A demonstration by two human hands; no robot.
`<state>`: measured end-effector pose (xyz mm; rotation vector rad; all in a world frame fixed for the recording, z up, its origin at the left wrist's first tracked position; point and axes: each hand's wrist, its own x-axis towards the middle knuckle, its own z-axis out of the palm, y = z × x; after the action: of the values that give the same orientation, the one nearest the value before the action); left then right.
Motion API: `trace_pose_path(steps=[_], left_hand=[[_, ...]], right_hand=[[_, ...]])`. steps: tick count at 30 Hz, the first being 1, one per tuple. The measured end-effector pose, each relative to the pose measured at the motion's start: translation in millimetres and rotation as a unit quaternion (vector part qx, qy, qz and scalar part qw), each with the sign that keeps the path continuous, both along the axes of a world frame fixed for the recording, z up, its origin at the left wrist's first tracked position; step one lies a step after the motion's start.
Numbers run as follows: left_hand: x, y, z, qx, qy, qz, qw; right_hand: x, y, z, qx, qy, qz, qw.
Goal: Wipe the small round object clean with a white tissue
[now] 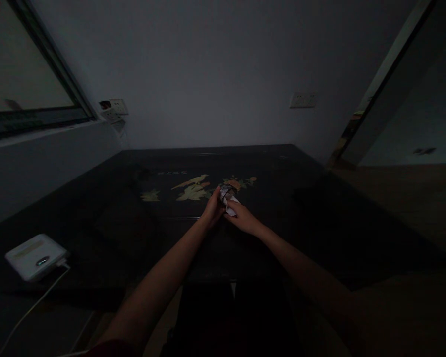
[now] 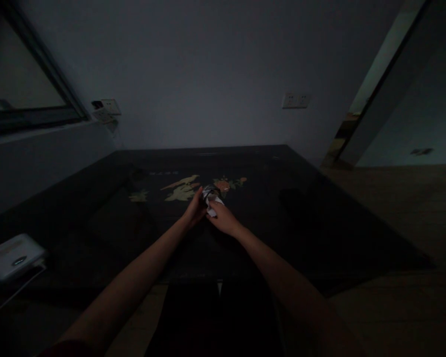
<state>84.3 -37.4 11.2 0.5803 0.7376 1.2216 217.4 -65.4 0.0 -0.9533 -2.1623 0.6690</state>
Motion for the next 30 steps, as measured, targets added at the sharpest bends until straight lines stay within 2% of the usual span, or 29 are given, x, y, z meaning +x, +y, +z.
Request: trace_pose_path(steps=[3,7,10,12,15,20,25,30], left_hand=[[-1,0,-1.0,0.009,0.000,0.000,1.000],[0,-1,0.6,0.019,-0.018,-0.007,1.000],[2,1,1.1,0.021,-0.032,-0.007,0.999],[3,2,0.3,0.022,-0.038,0.000,0.999],[3,3,-1.3,0.025,-0.048,0.008,0.999],[-1,2,-1.0,0.016,-0.044,-0.001,0.999],[-3,3,-1.2,0.018,-0.042,-0.026,0.999],[-3,3,-1.8,0.021,-0.019,-0.042,0.999]], right_hand=[[-3,1,1.4,-0.085,0.086,0.027,0.992],[-6,0,4.1,-0.189,0.214,0.057,0.957],[-7,-1,6.2,-0.222,0.262,0.052,0.938],[-7,-2,7.1,-0.219,0.264,0.050,0.938],[-6,-3,7.4,-0.181,0.211,0.043,0.960],[-1,-6,10.2,-0.052,0.034,0.014,0.998],[8,-7,17.2,0.045,-0.106,-0.012,0.993],[15,-4,19.8,0.111,-0.177,-0.040,0.977]])
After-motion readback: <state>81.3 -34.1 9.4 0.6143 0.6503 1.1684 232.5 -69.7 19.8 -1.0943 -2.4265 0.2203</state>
